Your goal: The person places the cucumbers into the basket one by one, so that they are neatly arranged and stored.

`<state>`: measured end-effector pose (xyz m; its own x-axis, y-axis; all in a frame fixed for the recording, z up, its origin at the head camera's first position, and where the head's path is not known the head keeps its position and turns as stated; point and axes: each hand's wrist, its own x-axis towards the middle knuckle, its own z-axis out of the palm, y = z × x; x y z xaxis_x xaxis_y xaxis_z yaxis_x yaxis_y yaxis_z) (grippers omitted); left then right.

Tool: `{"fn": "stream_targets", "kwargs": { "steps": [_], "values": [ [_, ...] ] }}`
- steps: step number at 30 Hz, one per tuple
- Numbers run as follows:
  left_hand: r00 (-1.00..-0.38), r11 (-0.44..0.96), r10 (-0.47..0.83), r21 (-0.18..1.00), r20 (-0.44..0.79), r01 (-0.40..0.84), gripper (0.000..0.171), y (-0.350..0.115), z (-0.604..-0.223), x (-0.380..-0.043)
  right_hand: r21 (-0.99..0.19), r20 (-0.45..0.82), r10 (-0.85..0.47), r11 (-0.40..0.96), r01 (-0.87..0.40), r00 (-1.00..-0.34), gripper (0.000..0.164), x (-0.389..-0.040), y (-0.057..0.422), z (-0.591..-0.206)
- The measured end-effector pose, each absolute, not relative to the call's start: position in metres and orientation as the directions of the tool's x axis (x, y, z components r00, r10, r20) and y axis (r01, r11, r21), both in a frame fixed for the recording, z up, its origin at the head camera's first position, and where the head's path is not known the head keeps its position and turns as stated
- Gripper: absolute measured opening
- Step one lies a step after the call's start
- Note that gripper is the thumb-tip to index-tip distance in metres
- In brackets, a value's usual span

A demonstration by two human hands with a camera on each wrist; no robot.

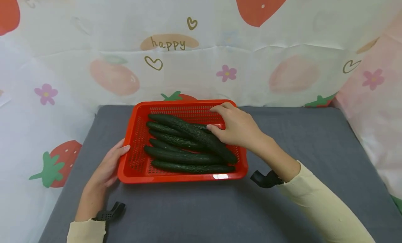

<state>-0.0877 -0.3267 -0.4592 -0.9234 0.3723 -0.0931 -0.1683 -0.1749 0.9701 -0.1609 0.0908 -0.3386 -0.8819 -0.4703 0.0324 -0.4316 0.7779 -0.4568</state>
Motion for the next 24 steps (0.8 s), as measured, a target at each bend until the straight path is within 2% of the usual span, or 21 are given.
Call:
{"fn": "stream_targets", "kwargs": {
  "steps": [10, 24],
  "values": [
    [-0.915, -0.216, 0.397, 0.962, -0.068, -0.165, 0.044, -0.325, -0.459, -0.089, -0.52, 0.082, -0.446, 0.744, -0.42, -0.891, 0.055, -0.157, 0.109, -0.351],
    [-0.915, -0.165, 0.398, 0.975, -0.071, -0.147, 0.045, -0.328, -0.459, -0.089, -0.605, 0.088, -0.406, 0.703, -0.373, -0.909, 0.055, -0.155, 0.126, -0.372]
  ]
}}
